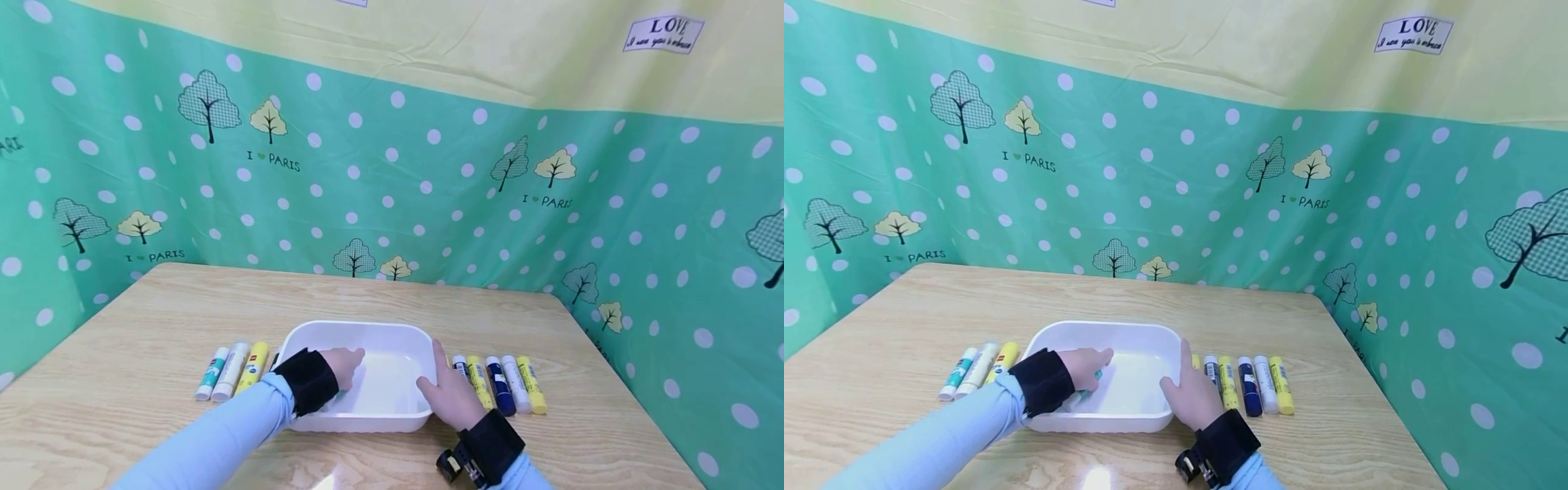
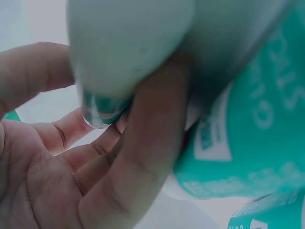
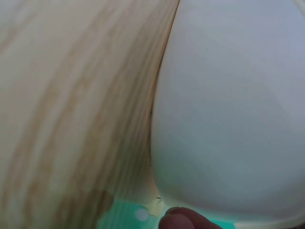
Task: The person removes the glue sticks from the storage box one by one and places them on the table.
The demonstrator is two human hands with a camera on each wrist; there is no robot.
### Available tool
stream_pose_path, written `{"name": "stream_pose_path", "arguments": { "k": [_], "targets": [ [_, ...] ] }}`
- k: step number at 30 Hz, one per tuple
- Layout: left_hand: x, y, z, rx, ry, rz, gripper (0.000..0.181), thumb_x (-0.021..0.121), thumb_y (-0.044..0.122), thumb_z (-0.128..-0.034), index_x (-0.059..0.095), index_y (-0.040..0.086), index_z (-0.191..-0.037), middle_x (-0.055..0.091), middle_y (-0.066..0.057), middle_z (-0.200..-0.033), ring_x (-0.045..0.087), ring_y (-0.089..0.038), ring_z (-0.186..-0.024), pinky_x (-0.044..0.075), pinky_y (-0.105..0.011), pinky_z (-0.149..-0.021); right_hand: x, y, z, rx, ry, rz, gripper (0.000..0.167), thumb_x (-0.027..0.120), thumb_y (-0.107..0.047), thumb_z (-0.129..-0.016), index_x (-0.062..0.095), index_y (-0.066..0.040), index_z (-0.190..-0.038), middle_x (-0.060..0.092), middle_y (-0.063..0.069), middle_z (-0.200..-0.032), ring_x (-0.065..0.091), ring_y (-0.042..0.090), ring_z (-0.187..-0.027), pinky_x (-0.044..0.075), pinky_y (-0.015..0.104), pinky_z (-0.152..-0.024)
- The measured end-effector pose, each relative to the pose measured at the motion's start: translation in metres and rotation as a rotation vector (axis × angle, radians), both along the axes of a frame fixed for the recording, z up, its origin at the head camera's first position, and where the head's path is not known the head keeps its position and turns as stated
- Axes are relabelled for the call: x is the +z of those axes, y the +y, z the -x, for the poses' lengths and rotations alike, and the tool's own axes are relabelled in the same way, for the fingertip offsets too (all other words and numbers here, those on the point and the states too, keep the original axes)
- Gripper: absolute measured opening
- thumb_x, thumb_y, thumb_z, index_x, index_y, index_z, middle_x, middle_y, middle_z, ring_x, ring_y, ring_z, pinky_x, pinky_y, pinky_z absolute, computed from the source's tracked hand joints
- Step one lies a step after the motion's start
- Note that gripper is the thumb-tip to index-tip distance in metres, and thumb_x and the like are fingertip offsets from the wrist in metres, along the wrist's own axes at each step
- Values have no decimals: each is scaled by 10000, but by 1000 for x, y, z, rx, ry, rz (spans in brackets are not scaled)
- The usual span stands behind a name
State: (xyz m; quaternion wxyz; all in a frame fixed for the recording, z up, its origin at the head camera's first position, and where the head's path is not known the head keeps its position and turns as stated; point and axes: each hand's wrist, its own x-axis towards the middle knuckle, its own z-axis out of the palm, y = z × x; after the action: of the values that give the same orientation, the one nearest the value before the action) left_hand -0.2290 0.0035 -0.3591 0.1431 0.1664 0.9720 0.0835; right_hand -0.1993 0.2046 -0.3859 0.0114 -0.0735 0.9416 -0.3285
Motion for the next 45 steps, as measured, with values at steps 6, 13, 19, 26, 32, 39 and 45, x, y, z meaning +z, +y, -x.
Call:
{"name": "stream_pose_path", "arguments": {
  "k": [6, 13, 19, 26, 32, 39, 45],
  "targets": [
    [-9, -4, 9, -19, 16, -58, 319, 621, 82, -704, 490, 93, -995, 544, -46, -765, 476, -175, -663, 399, -295, -644, -1, 0, 0, 1, -4, -3, 715, 456, -236, -823, 42, -73, -1382, 565, 237, -1026, 554, 142, -685, 426, 253, -561],
    [5, -5, 7, -67, 86, -54, 333, 607, 101, -729, 510, 118, -1047, 520, -46, -829, 470, -163, -651, 411, -289, -625, -1, 0, 0, -7, 0, -1, 714, 458, -231, -820, 47, -71, -1382, 539, 253, -1081, 559, 142, -691, 429, 252, -561],
    [24, -10, 1, -103, 166, -48, 385, 573, 82, -756, 507, 95, -1135, 536, -100, -938, 465, -156, -603, 415, -266, -577, -1, -1, 0, -11, -7, -4, 705, 451, -236, -825, 51, -70, -1381, 510, 258, -1128, 561, 153, -725, 440, 265, -584],
    [35, -20, -6, -150, 350, -35, 386, 520, 38, -770, 507, 91, -1153, 530, -130, -974, 462, -147, -559, 419, -268, -532, 0, 0, 0, -5, -18, 7, 698, 439, -238, -832, 43, -73, -1382, 511, 258, -1125, 549, 154, -704, 417, 259, -551],
    [43, -34, -15, -132, 415, -51, 372, 531, 57, -783, 486, 76, -1152, 519, -116, -946, 447, -126, -541, 385, -243, -484, 0, 0, 0, -12, -12, 6, 692, 441, -237, -830, 59, -67, -1381, 491, 255, -1163, 563, 153, -747, 443, 269, -601],
    [53, -64, -17, -77, 487, -144, 411, 562, 68, -765, 463, 45, -1163, 514, -144, -956, 480, -131, -572, 396, -230, -477, 0, 0, -1, 7, -5, 9, 688, 439, -233, -835, 55, -66, -1381, 490, 262, -1159, 564, 157, -759, 449, 278, -616],
    [49, -98, -18, -11, 547, -160, 417, 570, 67, -763, 455, 26, -1161, 508, -157, -952, 490, -143, -596, 415, -240, -485, -1, 0, -1, 4, 1, 3, 698, 451, -233, -831, 54, -71, -1381, 540, 251, -1082, 560, 144, -711, 436, 261, -588]
  ]
}}
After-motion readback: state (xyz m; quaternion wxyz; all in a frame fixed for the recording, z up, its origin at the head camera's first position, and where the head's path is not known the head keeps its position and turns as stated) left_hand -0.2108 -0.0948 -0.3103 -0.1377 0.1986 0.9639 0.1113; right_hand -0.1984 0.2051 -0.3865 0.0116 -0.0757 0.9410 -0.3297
